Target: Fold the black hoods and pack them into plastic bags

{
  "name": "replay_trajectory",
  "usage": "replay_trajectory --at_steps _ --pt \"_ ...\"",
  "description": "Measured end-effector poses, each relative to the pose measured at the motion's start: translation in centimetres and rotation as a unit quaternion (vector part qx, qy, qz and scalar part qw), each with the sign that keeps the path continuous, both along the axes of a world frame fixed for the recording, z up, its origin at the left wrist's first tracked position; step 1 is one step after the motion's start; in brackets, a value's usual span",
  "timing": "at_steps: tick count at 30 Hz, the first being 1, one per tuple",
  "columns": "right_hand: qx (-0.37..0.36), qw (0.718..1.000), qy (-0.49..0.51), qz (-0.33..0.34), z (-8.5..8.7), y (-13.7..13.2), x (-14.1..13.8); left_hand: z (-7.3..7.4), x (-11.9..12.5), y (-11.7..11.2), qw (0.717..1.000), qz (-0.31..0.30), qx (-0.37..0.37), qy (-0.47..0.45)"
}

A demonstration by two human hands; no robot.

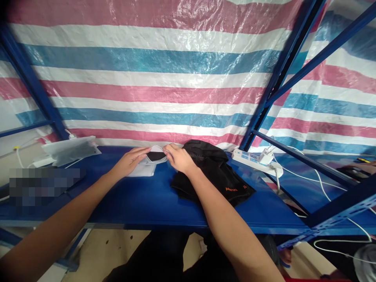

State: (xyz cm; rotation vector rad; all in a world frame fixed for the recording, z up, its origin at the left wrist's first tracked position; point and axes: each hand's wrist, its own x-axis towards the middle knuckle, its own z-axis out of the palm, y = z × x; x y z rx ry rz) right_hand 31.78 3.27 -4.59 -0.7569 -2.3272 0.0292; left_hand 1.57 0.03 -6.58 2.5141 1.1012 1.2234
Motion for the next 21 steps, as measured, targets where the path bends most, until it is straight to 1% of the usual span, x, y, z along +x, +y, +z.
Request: replay_trajectory --at_steps 2,4,6,8,11,13,14,16,18,20,21 --pt "0.005 0.999 -0.033 0.014 0.2 -0.5 -0.4 -0.1 0.1 0.0 1.000 -0.005 0.000 0.014" --pt "0.003 0.998 -0.062 0.005 0.0 -0.7 -0.8 -0.1 0.4 -0.1 1.000 -0.012 0.011 0.023" --pt "0.002 0.997 -0.076 -0.016 -0.6 -0.6 -1.3 -0.2 0.9 -0.3 0.998 -0.034 0.031 0.030" --pt "0.013 0.996 -0.084 -0.023 -1.3 -0.4 -1.8 -0.3 1.5 -0.4 0.996 -0.066 0.049 0.036" --pt "0.047 0.995 -0.084 -0.025 -2.1 -0.2 -2.5 -0.3 2.3 -0.7 0.992 -0.107 0.054 0.036" --pt "0.054 0.996 -0.064 -0.032 -2.1 -0.3 -2.8 -0.1 2.8 -0.8 0.990 -0.126 0.064 0.029" --pt "0.048 0.997 -0.048 -0.033 -2.0 -0.4 -2.9 0.1 2.9 -0.9 0.989 -0.126 0.077 0.022" --pt "0.018 0.999 0.002 -0.029 -1.5 -0.6 -2.9 0.5 3.0 -1.1 0.990 -0.088 0.110 -0.015" --pt "-0.024 0.997 0.079 -0.008 -0.8 -0.7 -2.9 0.8 2.9 -1.1 0.988 -0.027 0.126 -0.089" --pt "-0.073 0.983 0.166 0.032 -0.3 -0.8 -2.9 0.8 2.7 -0.8 0.978 0.010 0.097 -0.184" --pt "-0.105 0.972 0.203 0.057 -0.1 -0.8 -2.9 0.7 2.6 -0.6 0.972 0.013 0.061 -0.225"
